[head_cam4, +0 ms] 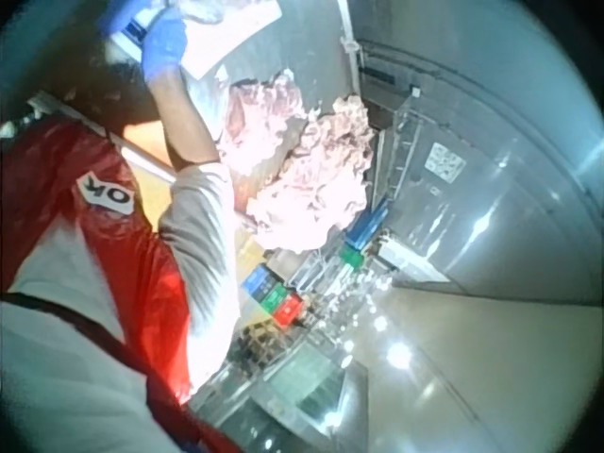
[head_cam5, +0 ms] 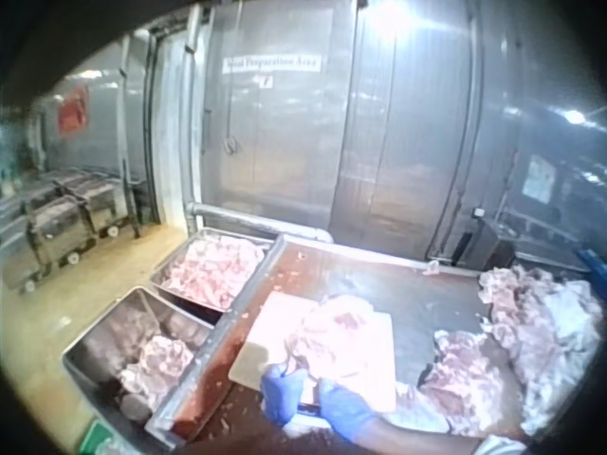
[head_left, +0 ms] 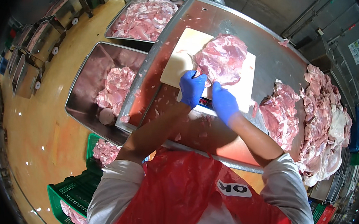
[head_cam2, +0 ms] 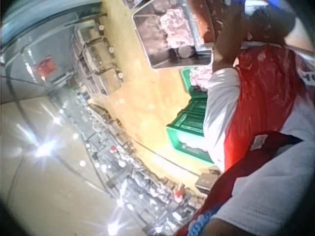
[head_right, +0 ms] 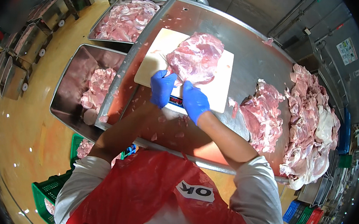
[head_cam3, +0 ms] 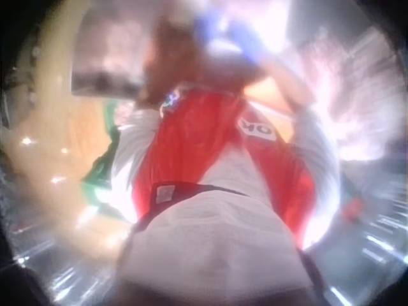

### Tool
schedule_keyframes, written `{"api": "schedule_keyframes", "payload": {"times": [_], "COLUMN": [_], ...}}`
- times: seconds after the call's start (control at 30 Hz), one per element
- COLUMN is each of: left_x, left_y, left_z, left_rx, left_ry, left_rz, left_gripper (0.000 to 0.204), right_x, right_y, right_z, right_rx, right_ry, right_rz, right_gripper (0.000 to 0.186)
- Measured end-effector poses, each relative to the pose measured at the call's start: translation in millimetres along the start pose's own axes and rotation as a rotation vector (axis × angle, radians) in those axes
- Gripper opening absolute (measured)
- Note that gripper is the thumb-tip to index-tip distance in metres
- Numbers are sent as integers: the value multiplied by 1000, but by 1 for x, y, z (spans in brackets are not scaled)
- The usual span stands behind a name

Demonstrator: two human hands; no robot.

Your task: The person cuts large pieces of raw meat on a stainless steel table using a knife, separates portions, and places them into green crates and metal trays. The person also uses a digital scale to weigh portions of meat during the process.

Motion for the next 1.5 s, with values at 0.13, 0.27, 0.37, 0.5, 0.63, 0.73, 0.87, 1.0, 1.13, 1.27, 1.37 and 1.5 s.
{"api": "schedule_keyframes", "payload": {"times": [0.13,0.27,0.37,0.5,0.63,0.73,0.87,1.0,1.13,1.27,1.37,1.5], "left_x": [-8,-24,-10,-10,9,17,11,19,16,19,20,11], "left_y": [8,15,28,33,10,11,23,32,37,54,59,61], "left_z": [4,-7,-14,-43,-58,-53,-51,-43,-45,-34,-33,-38], "left_rx": [168,352,479,566,419,384,391,410,430,501,508,575], "left_ry": [-359,-727,-466,-333,196,286,201,91,169,116,279,237], "left_rz": [102,507,102,-37,-459,-429,-321,-293,-309,-252,-326,-132], "left_gripper": [15,12,12,15,14,15,13,11,8,5,9,8], "right_x": [12,-25,-56,-43,-7,20,30,22,-11,-52,-49,-11], "right_y": [-2,-6,-7,15,18,27,29,13,-20,-28,-1,21], "right_z": [11,-34,-73,-97,-46,-3,19,5,-41,-86,-102,-94], "right_rx": [9,124,187,186,23,-2,-21,106,193,264,292,179], "right_ry": [-4,5,5,-61,-12,-41,-76,-113,-76,-63,-50,-90], "right_rz": [-15,-79,-152,-119,142,173,123,-29,-144,-195,-253,-81], "right_gripper": [20,19,21,23,26,27,27,23,18,19,22,29]}}
Point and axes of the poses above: each hand's wrist, its own z-axis towards the middle knuckle, its own y-axis out of the back of the hand, x = y × z, the point moved 6 cm from there along z, towards the middle knuckle, and after that the axes turned 2 degrees about -z, right-handed, at the moved point
